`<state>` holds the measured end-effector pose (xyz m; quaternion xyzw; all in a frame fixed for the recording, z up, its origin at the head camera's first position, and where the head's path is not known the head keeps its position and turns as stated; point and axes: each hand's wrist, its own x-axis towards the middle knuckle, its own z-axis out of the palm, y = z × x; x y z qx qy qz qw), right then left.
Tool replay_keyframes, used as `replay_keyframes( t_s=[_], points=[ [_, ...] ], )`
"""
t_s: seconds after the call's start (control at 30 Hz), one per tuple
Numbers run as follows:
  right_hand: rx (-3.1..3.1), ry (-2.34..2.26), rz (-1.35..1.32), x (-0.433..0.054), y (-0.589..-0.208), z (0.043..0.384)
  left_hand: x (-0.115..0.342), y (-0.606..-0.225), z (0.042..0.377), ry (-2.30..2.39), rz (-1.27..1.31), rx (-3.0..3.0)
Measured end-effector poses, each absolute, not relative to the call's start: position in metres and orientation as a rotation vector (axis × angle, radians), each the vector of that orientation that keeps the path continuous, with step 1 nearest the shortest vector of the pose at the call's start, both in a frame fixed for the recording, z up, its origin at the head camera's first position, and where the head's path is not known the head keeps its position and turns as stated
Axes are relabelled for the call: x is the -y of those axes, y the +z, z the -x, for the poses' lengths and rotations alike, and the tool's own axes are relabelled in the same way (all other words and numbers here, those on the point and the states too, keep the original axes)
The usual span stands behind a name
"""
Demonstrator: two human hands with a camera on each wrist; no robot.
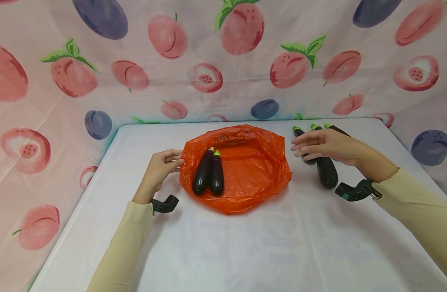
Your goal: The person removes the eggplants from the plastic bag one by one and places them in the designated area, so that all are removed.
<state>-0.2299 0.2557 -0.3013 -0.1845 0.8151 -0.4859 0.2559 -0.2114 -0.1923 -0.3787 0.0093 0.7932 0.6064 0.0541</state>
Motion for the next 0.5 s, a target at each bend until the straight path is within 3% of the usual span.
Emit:
replay_keyframes(
  t_s=[0.5],
  points=[
    [-2.169,-1.267,0.516,-0.219,-0.312,0.245,0.192,-0.380,0.213,1.841,-0.017,-2.407]
  ],
)
